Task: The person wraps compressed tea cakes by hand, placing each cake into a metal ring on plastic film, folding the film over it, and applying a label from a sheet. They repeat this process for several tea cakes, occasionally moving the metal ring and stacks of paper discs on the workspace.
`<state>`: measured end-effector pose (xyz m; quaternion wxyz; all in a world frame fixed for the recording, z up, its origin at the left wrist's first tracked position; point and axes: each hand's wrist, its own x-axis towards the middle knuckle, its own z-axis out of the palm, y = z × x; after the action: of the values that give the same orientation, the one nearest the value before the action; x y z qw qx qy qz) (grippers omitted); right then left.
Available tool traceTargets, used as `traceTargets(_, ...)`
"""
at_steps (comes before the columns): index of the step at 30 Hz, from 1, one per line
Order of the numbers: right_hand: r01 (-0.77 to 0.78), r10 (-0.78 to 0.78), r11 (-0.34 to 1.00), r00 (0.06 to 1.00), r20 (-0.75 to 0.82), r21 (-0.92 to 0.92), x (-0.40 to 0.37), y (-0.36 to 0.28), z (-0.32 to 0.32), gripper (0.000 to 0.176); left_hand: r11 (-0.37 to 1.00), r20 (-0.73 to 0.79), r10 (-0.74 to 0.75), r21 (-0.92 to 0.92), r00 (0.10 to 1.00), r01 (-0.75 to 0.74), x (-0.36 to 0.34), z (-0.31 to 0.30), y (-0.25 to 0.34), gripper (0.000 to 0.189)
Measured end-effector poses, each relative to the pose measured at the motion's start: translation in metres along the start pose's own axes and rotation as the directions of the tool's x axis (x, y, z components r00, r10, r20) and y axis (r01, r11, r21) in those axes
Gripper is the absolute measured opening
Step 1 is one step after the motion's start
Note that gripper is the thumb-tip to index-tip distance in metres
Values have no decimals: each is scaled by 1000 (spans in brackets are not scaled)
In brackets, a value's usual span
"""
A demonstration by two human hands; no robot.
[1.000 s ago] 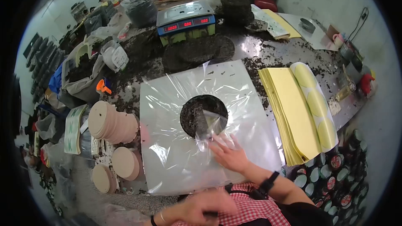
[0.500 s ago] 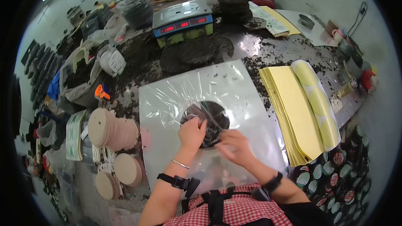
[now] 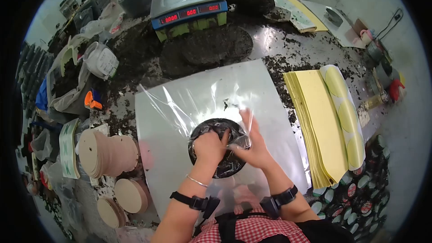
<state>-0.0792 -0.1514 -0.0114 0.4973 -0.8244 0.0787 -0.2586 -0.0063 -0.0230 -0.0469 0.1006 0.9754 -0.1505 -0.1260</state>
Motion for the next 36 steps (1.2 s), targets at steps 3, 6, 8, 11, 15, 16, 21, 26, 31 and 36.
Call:
traceTargets(3,266,-237,964,869,434,-7,-4,-13,8,48,922,-74,197,-325,978,-210,-33,26,-15,36)
traceTargets(6,356,-107,825,860,498,-438,-22,2,25,40,831,-265,311,-390,913,-396,-106,-40,-44,54)
traceTargets(8,398,-89,758,848,522,-517,-20,3,31,39,808,-340,265,-433,902,-400,-106,-47,-60,64)
traceTargets(11,451,-38,719,785,618,-529,-16,-5,30,47,456,-479,-353,-838,804,-300,-42,-52,-57,57)
traceTargets(15,414,-54,831,725,686,-371,-8,7,12,40,292,-264,270,-894,926,-340,-7,-49,-56,51)
traceTargets(16,402,-38,830,732,680,-386,-6,12,3,40,512,-321,497,-642,806,-571,-9,-45,-57,51)
traceTargets(21,162,-174,984,845,506,68,1,1,-12,49,609,-227,696,-316,681,-727,-19,-37,-50,40)
traceTargets(26,363,-67,843,803,592,-397,-8,-1,13,43,723,-122,667,-134,735,-678,-27,-36,-43,54)
traceTargets(31,536,-207,671,799,565,-512,-25,14,33,45,783,-70,542,-321,837,-534,-48,-34,-32,75)
traceTargets(36,251,-16,909,819,574,-333,-41,-8,-96,48,795,-116,607,85,786,-601,-43,-16,-25,73)
